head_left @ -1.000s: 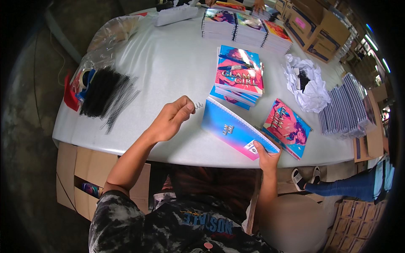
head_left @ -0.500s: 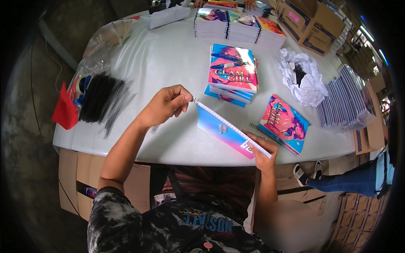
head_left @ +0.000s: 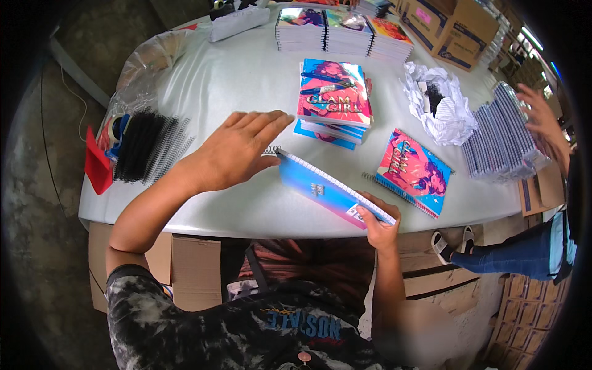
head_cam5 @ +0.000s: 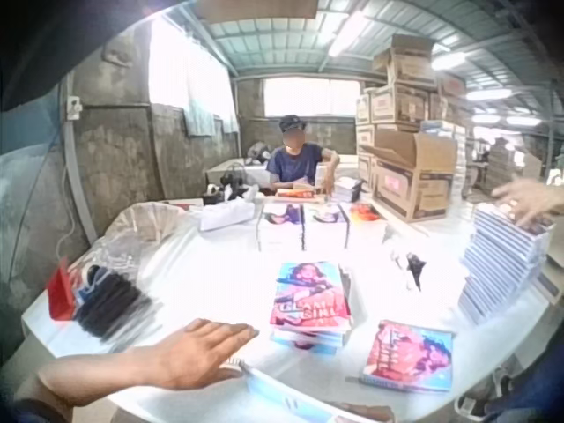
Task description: The person assembles spiral-bound notebooks by inserting metal spiral coils into pre-punched holes. They pick up a notebook, align the coil, and press it through the holes, then place the finished notebook on a stack. The process is repeated for multiple notebooks.
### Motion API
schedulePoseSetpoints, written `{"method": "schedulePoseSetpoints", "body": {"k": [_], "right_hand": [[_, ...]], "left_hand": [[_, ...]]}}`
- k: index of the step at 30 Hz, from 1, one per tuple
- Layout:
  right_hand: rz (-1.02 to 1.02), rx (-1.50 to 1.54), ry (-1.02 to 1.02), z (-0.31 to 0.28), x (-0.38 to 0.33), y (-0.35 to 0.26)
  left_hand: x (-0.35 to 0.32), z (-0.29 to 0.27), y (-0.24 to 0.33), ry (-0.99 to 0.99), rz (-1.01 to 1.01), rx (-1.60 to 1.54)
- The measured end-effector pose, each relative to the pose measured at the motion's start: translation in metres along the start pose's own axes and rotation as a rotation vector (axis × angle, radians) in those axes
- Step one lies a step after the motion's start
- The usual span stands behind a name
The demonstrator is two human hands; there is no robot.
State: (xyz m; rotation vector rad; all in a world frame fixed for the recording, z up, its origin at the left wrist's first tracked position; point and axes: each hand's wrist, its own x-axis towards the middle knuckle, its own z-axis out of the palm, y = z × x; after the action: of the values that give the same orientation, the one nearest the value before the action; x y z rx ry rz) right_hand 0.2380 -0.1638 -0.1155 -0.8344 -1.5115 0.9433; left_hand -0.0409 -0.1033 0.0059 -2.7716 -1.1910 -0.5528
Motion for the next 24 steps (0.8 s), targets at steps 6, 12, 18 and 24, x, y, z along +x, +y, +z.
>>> {"method": "schedulePoseSetpoints", "body": {"k": [6,12,18,24], "right_hand": [[-0.087,-0.035,-0.059,0.003,-0.003,-0.006],[-0.047,-0.074,-0.087,0.011,-0.006,-0.006],[-0.186,-0.185,-0.037,0.020,-0.010,-0.003],[-0.232,-0.173,-0.020,0.027,-0.014,-0.001]], "left_hand": [[0.004,-0.005,0.008,-0.115,0.009,0.159],[0.010,-0.017,0.014,-0.302,0.036,0.187],[0.003,-0.018,0.007,-0.377,0.079,0.284],[-0.007,-0.017,0.012,-0.246,0.076,0.185]]}}
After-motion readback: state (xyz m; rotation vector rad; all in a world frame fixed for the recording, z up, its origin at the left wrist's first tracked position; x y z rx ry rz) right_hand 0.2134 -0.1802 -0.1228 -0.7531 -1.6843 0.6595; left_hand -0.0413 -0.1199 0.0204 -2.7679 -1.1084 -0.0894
